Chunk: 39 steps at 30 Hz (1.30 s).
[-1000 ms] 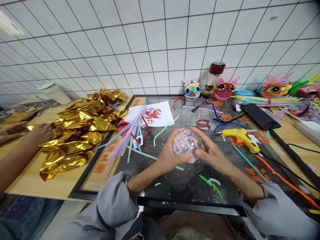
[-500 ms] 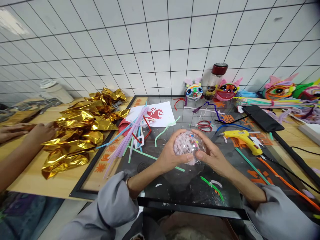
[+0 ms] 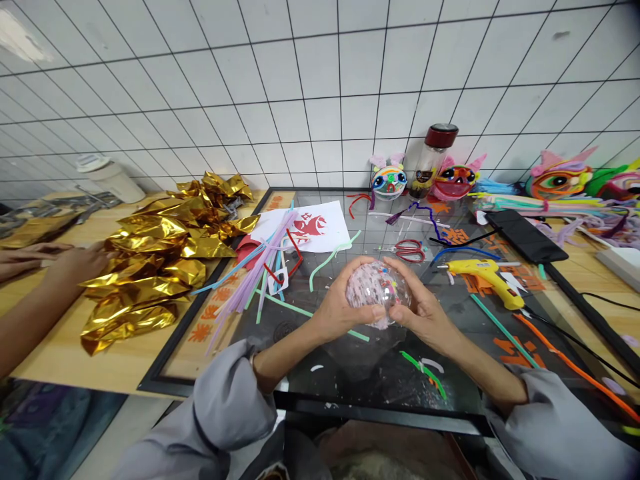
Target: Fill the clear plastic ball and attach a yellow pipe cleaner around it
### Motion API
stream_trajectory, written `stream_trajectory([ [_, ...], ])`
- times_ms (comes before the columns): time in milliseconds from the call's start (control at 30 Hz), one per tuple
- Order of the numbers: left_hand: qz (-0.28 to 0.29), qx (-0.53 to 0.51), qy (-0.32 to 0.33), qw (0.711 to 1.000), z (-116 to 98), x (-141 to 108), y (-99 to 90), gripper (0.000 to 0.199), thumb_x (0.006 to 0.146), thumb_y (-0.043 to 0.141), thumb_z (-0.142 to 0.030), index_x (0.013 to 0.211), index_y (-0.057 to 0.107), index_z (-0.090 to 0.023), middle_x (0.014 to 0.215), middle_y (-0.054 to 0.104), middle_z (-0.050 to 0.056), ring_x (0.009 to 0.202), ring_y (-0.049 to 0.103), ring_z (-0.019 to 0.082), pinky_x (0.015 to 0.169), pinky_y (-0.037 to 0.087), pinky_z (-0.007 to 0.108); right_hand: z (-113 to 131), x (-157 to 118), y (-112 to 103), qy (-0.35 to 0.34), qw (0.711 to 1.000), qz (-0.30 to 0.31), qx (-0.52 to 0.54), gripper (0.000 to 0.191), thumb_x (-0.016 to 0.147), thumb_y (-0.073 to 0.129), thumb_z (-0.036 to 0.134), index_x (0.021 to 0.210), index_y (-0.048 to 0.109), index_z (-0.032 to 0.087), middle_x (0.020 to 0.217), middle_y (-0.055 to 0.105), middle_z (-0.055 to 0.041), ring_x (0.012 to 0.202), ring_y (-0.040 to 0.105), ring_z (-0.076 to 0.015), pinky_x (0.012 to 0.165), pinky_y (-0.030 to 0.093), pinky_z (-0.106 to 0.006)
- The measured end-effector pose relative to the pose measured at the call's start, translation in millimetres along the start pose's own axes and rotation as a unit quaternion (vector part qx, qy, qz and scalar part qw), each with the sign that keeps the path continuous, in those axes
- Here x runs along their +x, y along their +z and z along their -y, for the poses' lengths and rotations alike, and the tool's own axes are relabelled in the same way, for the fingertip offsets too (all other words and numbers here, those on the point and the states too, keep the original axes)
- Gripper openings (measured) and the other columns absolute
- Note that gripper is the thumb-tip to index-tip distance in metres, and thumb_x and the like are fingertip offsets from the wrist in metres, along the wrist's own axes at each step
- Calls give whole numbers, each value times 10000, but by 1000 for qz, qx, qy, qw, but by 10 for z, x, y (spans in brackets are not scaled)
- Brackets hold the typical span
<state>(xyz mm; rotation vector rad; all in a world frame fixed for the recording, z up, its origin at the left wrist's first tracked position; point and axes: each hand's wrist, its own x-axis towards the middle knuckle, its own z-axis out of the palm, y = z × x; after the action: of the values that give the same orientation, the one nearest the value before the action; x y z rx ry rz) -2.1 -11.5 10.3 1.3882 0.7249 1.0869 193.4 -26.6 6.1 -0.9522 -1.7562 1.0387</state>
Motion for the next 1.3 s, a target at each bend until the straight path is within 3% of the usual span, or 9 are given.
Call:
stream_trajectory([
  [200,3,-15,-7,1000,37,-11,16,903,578,880,-500,1321,457,-210,1269,590,112,1170,598,309,1009,513,448,7,-16,55,-12,998,-11,-59,1133,576,880,620,1502,334,263,1483,468,-151,1350,504,-355,1148,412,-521],
  [367,13,32,21,999,68,-19,4,923,598,873,-508,1350,429,-210,1333,543,126,1246,547,324,1091,451,482,10,-12,121,-85,986,-58,-128,944,657,862,340,1455,360,277,1393,521,-120,1277,557,-314,1099,469,-487],
  [467,24,75,34,996,51,-27,-28,1009,609,856,-555,1424,368,-213,1425,460,150,1320,482,352,1149,382,522,10,-8,133,-135,975,-77,-156,901,665,800,255,1450,358,278,1355,513,-116,1263,549,-310,1078,486,-491],
  [667,27,224,46,973,-70,-29,-67,1092,622,815,-632,1509,324,-226,1479,370,162,1424,344,393,1234,229,581,2,25,74,-209,950,-111,-206,895,652,751,223,1457,366,292,1395,487,-126,1310,500,-355,1093,454,-567],
  [867,32,133,-7,991,-29,-76,-12,1191,677,812,-594,1596,153,-220,1640,237,180,1522,239,410,1253,210,576,-69,40,-3,-260,915,-111,-288,920,730,782,282,1509,295,337,1474,421,-139,1338,480,-384,1067,458,-609],
  [1000,62,74,-17,995,-2,-124,-7,1119,787,720,-593,1609,57,-223,1691,147,161,1553,183,388,1263,167,585,-97,10,4,-264,907,-110,-310,920,773,775,287,1534,264,373,1545,365,-130,1376,457,-396,1073,455,-623],
  [1133,94,108,8,990,-20,-144,-27,1015,891,585,-592,1607,-21,-204,1704,83,159,1564,158,358,1278,115,559,-110,-14,21,-287,891,-115,-332,950,790,761,262,1567,226,374,1593,314,-129,1391,442,-396,1066,468,-633],
  [1300,88,160,46,982,-25,-154,-22,898,956,481,-562,1603,-16,-185,1700,89,176,1567,143,350,1280,112,551,-143,-42,46,-292,882,-121,-350,989,795,748,247,1586,166,368,1619,283,-143,1399,436,-424,1043,470,-686],
])
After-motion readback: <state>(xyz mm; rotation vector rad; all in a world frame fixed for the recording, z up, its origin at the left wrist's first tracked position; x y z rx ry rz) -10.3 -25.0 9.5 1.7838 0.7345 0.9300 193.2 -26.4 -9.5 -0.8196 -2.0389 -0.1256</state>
